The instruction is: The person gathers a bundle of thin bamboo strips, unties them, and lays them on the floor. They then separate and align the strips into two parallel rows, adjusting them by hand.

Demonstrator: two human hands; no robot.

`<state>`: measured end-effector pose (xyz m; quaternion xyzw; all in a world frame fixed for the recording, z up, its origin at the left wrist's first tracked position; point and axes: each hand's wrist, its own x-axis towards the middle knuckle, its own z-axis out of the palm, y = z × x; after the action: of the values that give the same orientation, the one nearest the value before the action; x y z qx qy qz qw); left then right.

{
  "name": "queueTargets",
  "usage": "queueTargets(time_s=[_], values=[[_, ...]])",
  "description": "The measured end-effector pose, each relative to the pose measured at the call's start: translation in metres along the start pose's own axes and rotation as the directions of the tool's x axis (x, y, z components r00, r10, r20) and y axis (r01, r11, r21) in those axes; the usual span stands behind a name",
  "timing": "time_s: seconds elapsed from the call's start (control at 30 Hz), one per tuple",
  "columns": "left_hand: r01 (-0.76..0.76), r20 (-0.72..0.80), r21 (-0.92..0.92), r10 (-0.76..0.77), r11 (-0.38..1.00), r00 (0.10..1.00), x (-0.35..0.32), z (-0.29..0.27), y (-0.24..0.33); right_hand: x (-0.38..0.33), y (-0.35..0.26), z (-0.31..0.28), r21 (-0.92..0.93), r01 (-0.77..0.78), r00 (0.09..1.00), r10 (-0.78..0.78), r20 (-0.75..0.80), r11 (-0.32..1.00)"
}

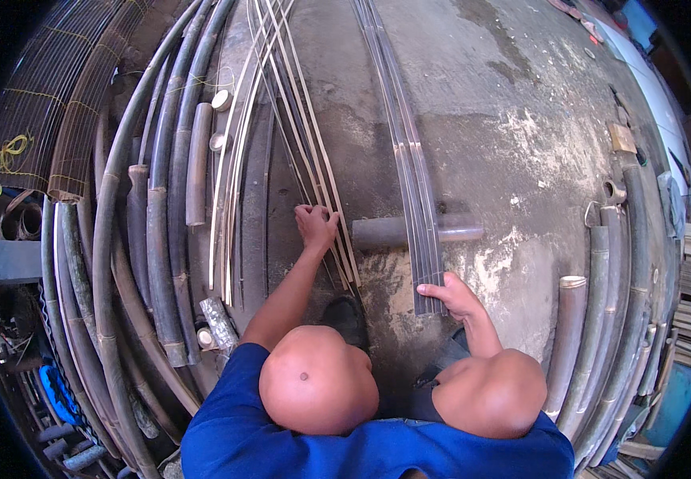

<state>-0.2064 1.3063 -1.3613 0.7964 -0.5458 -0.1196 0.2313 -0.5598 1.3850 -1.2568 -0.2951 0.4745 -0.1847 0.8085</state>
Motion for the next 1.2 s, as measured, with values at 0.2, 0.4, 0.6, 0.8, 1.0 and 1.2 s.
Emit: queueTargets(time_s=[0.2, 0.4, 0.6, 0.8, 1.0, 1.2], values=[[0.099, -0.053, -0.649, -0.174, 0.754, 0.983, -0.001, -0.011, 0.053, -0.006, 0.004, -0.005, -0.032, 0.044, 0.998, -0.046, -0.047, 0.999], [-0.092, -0.103, -0.736, 0.023, 0.67, 0.994, -0.035, -0.039, 0.141, 0.008, 0.008, 0.011, -0.003, 0.063, 0.997, -0.063, 0.034, 0.998], [0.489, 0.437, -0.808, -0.222, 0.328, 0.871, -0.058, -0.026, 0.162, 0.01, 0.013, 0.016, 0.138, 0.069, 0.992, -0.082, 0.092, 0.988], [0.28, 0.308, -0.835, -0.018, 0.473, 0.951, -0.075, -0.028, 0.174, 0.011, 0.017, 0.013, 0.161, 0.053, 0.989, -0.074, 0.127, 0.985], [0.325, 0.354, -0.808, -0.038, 0.492, 0.935, -0.073, -0.022, 0.17, 0.007, 0.016, 0.015, 0.178, 0.057, 0.99, -0.079, 0.117, 0.982], [0.312, 0.315, -0.849, -0.065, 0.427, 0.947, -0.079, -0.004, 0.159, 0.011, 0.016, 0.021, 0.185, 0.055, 0.989, -0.079, 0.123, 0.981]])
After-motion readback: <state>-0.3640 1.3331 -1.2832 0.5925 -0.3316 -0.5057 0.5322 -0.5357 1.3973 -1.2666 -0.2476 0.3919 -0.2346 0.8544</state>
